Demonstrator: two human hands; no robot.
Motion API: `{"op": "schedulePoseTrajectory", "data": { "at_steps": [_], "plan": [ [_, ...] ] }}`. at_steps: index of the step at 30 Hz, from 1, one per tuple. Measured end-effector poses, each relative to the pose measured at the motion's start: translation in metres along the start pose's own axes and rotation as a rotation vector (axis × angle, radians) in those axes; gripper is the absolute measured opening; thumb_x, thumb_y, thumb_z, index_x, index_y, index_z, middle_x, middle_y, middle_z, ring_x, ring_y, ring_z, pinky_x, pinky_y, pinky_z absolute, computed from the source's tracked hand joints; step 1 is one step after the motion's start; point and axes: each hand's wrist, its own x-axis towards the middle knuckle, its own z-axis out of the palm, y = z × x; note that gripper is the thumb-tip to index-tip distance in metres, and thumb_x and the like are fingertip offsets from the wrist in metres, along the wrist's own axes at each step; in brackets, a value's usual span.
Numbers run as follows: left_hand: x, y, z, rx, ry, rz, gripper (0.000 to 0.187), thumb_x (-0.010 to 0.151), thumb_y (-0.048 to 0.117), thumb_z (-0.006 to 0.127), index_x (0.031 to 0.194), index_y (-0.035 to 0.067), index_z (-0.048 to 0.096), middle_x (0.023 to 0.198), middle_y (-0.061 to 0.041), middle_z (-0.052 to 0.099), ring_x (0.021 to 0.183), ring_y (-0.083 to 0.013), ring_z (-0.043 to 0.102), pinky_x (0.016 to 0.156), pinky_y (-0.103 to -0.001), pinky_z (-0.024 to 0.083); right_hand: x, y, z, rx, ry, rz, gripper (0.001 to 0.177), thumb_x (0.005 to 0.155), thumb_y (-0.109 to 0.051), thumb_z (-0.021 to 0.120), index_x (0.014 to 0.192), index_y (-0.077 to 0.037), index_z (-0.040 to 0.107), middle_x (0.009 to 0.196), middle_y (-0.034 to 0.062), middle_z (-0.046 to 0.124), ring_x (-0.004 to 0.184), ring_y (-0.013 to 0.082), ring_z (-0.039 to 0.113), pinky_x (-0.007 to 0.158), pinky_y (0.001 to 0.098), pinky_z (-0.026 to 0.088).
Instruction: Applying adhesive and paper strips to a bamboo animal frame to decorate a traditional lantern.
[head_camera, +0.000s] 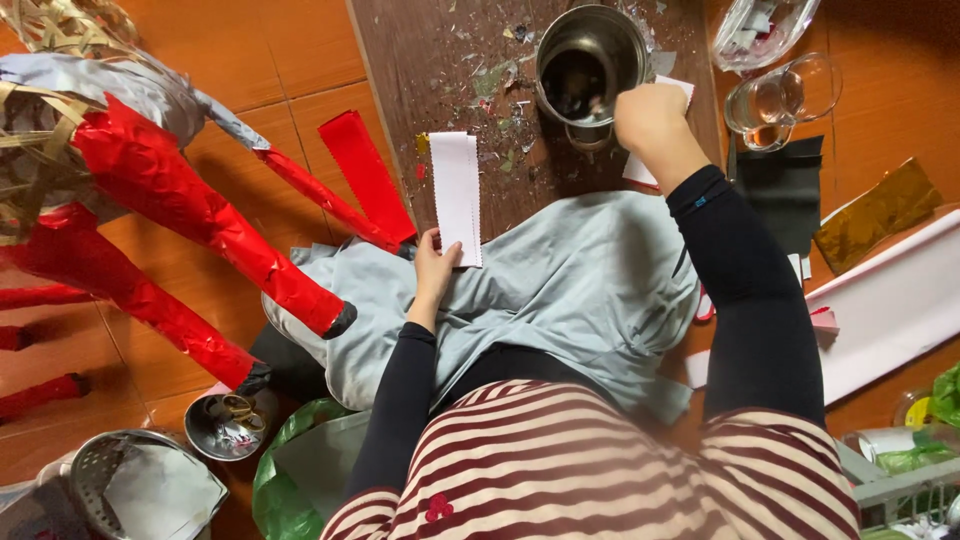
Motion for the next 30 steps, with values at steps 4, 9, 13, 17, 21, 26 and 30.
{"op": "schedulePoseTrajectory", "data": {
  "at_steps": [4, 9, 13, 17, 21, 26, 30],
  "plan": [
    [-0.002, 0.006, 0.000, 0.124, 0.003, -0.083, 0.044, 0.084, 0.007, 0.076, 0.123, -0.001, 0.058, 0.106, -0.010, 0.071, 0.089, -0.0159, 0.068, 0.077, -0.029, 0.057, 0.010, -0.007, -0.013, -0.003, -0.046, -0.181, 0.019, 0.083, -0.009, 0.065, 0.094, -0.007, 0.081, 0.097, 0.0190, 0.077, 0.090, 0.0373, 0.074, 0.075, 0.0469, 0.059],
    [0.003, -0.007, -0.004, 0.200, 0.045, 0.012, 0.032, 0.088, 0.006, 0.074, 0.116, -0.001, 0.062, 0.103, -0.011, 0.073, 0.094, -0.0183, 0.069, 0.084, -0.032, 0.055, 0.037, -0.005, 0.002, 0.281, 0.132, -0.277, 0.034, 0.077, -0.001, 0.062, 0.101, -0.013, 0.081, 0.094, 0.0191, 0.075, 0.087, 0.0409, 0.071, 0.075, 0.0501, 0.057],
    [-0.003, -0.003, -0.005, 0.204, 0.074, 0.013, 0.029, 0.089, 0.009, 0.072, 0.114, -0.001, 0.063, 0.102, -0.012, 0.073, 0.093, -0.0206, 0.068, 0.084, -0.033, 0.054, 0.051, -0.005, 0.032, 0.147, 0.256, -0.124, 0.015, 0.085, -0.008, 0.066, 0.090, -0.004, 0.079, 0.088, 0.0215, 0.075, 0.082, 0.0395, 0.073, 0.070, 0.0478, 0.059],
    [-0.001, 0.011, -0.005, 0.420, 0.157, 0.149, 0.026, 0.084, 0.008, 0.078, 0.106, -0.003, 0.068, 0.098, -0.018, 0.066, 0.089, -0.0255, 0.063, 0.080, -0.036, 0.052, 0.026, -0.021, 0.038, -0.044, 0.347, -0.291, 0.014, 0.090, -0.009, 0.066, 0.087, -0.007, 0.079, 0.084, 0.0169, 0.076, 0.076, 0.0312, 0.076, 0.067, 0.0425, 0.060],
    [-0.005, 0.003, -0.005, 0.322, 0.143, 0.188, 0.023, 0.085, 0.006, 0.078, 0.103, -0.003, 0.068, 0.098, -0.014, 0.065, 0.086, -0.0211, 0.063, 0.078, -0.033, 0.052, 0.006, 0.002, 0.009, -0.154, 0.160, -0.389, 0.013, 0.082, -0.013, 0.068, 0.083, -0.010, 0.081, 0.083, 0.0132, 0.077, 0.077, 0.0292, 0.076, 0.067, 0.0419, 0.060],
    [0.006, -0.024, -0.010, -0.068, 0.033, -0.054, 0.020, 0.095, 0.007, 0.069, 0.112, -0.002, 0.062, 0.098, -0.008, 0.070, 0.083, -0.0126, 0.063, 0.074, -0.027, 0.053, 0.043, -0.004, 0.051, -0.151, 0.358, -0.122, 0.014, 0.088, -0.014, 0.068, 0.085, -0.013, 0.081, 0.083, 0.0129, 0.077, 0.080, 0.0298, 0.076, 0.062, 0.0423, 0.059],
    [0.009, -0.031, -0.012, -0.196, -0.006, -0.095, 0.026, 0.096, 0.006, 0.064, 0.119, -0.001, 0.054, 0.101, -0.009, 0.071, 0.087, -0.0130, 0.067, 0.076, -0.026, 0.054, 0.031, -0.021, 0.023, -0.101, 0.151, -0.245, 0.013, 0.079, -0.016, 0.070, 0.083, -0.011, 0.081, 0.084, 0.0144, 0.076, 0.079, 0.0322, 0.075, 0.063, 0.0425, 0.059]
  ]
}}
